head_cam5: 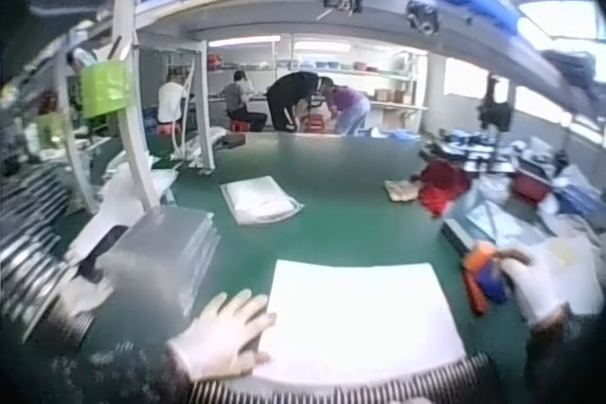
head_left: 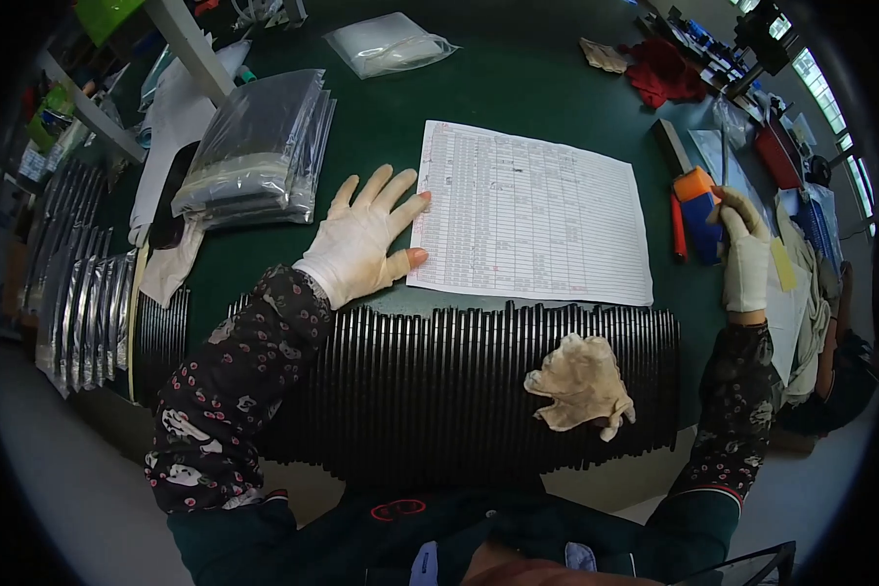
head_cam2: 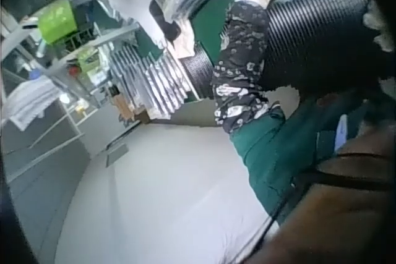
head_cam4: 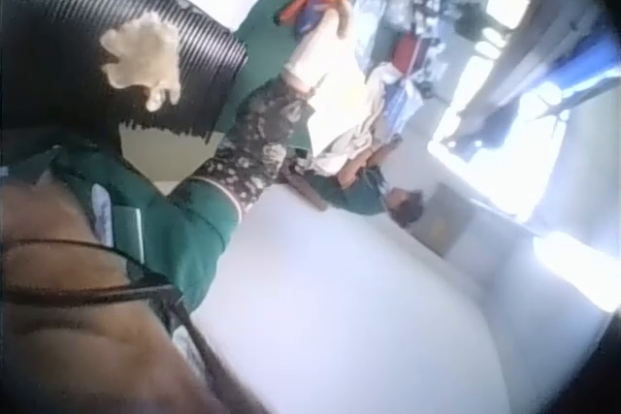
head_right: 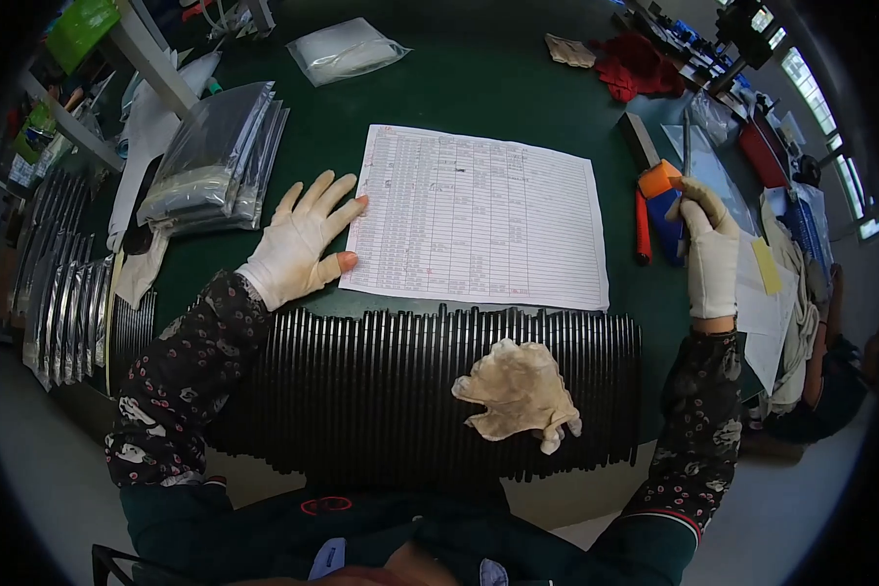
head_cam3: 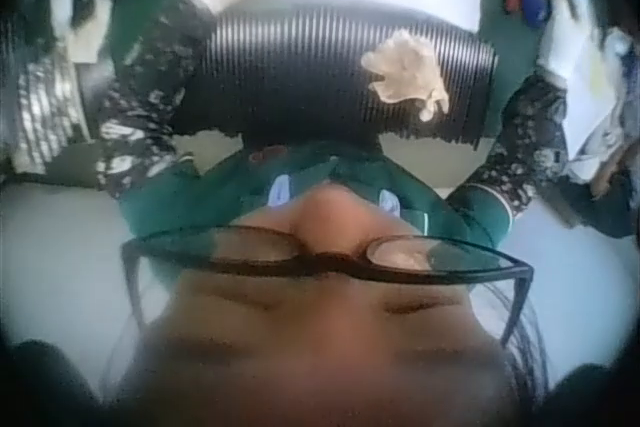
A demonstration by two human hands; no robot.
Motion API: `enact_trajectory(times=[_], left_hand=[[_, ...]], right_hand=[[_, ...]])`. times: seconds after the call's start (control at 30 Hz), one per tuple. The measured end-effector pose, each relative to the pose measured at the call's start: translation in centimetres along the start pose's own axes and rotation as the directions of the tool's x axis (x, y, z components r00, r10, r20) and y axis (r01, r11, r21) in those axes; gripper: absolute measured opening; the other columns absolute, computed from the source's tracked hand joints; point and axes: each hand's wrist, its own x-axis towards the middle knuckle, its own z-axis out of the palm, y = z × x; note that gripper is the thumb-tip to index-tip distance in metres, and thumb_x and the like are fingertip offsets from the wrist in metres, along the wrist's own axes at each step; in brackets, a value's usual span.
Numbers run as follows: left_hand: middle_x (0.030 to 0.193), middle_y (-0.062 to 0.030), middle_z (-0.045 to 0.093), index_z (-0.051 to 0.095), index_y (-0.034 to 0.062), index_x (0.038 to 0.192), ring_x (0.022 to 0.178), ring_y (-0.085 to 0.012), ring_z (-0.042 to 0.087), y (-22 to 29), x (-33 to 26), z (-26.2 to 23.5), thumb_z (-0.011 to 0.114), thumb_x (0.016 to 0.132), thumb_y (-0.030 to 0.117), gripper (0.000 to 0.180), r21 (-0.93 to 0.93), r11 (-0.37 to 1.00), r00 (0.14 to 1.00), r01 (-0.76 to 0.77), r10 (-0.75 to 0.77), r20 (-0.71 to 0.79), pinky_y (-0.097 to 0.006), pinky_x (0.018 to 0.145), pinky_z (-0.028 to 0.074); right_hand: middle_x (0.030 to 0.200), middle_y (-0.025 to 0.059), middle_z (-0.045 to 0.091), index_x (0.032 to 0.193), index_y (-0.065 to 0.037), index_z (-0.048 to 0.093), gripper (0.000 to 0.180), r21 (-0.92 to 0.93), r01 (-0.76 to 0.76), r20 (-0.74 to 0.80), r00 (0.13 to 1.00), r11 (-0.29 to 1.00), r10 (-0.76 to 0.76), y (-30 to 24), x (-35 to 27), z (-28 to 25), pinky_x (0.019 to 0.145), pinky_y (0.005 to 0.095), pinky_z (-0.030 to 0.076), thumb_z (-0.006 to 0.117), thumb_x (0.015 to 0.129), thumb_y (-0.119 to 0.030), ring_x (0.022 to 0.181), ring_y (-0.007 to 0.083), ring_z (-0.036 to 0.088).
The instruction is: Cleaning a row of industrial fins with an air nozzle and recording progress on a log sheet.
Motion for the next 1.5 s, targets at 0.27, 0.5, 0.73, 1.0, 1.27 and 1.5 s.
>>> enact_trajectory(times=[0.27,0.5,0.73,1.0,1.27,1.5], left_hand=[[0.139,-0.0140,0.031,0.040,0.0121,0.132,0.133,-0.0320,0.022,0.2,0.2,0.1,0.051,0.084,0.046,0.060,-0.085,0.996,0.998,-0.029,0.024,-0.055,-0.050,0.108,0.015],[0.138,-0.0146,0.032,0.040,0.0106,0.130,0.132,-0.0334,0.023,-0.2,-0.1,0.2,0.054,0.082,0.045,0.061,-0.151,0.988,0.997,-0.031,0.020,-0.071,-0.050,0.108,0.015],[0.139,-0.0155,0.031,0.032,0.0091,0.135,0.133,-0.0353,0.023,-0.5,0.0,0.8,0.048,0.083,0.051,0.068,-0.176,0.983,0.993,-0.053,0.032,-0.116,-0.051,0.108,0.014],[0.139,-0.0161,0.031,0.032,0.0095,0.135,0.132,-0.0353,0.023,-0.4,0.0,0.5,0.047,0.084,0.052,0.068,-0.134,0.989,0.995,-0.056,0.044,-0.090,-0.051,0.108,0.014],[0.139,-0.0157,0.031,0.035,0.0098,0.133,0.132,-0.0356,0.023,-0.5,0.0,0.5,0.046,0.083,0.055,0.068,-0.131,0.990,0.995,-0.056,0.045,-0.086,-0.051,0.108,0.013],[0.139,-0.0159,0.031,0.037,0.0105,0.132,0.132,-0.0354,0.022,-0.4,0.0,0.5,0.044,0.083,0.058,0.068,-0.124,0.991,0.996,-0.054,0.044,-0.081,-0.051,0.108,0.013]], right_hand=[[0.102,0.0090,0.062,0.108,-0.004,0.054,0.040,-0.349,0.501,0.253,0.864,0.792,-0.435,3.2,-5.2,6.4,0.078,0.0308,0.047,0.051,0.072,0.012,0.092,0.0245,0.060],[0.098,0.0059,0.061,0.102,-0.009,0.054,0.039,-0.490,0.627,0.300,0.774,0.606,-0.558,3.6,-5.4,7.4,0.075,0.0344,0.047,0.064,0.067,0.005,0.087,0.0263,0.058],[0.096,0.0062,0.061,0.100,-0.009,0.055,0.036,-0.457,0.608,0.295,0.792,0.649,-0.535,3.5,-5.3,7.5,0.075,0.0340,0.047,0.064,0.068,0.005,0.087,0.0264,0.059],[0.094,0.0068,0.061,0.100,-0.009,0.056,0.035,-0.453,0.607,0.288,0.793,0.653,-0.537,3.4,-5.3,7.5,0.074,0.0338,0.047,0.064,0.069,0.005,0.086,0.0266,0.059],[0.092,0.0070,0.060,0.099,-0.008,0.058,0.034,-0.462,0.576,0.287,0.817,0.674,-0.501,3.3,-5.4,7.5,0.075,0.0342,0.047,0.064,0.068,0.004,0.087,0.0264,0.058],[0.092,0.0069,0.060,0.099,-0.008,0.058,0.035,-0.469,0.582,0.291,0.812,0.664,-0.506,3.3,-5.4,7.5,0.075,0.0340,0.046,0.065,0.068,0.004,0.087,0.0263,0.058]])
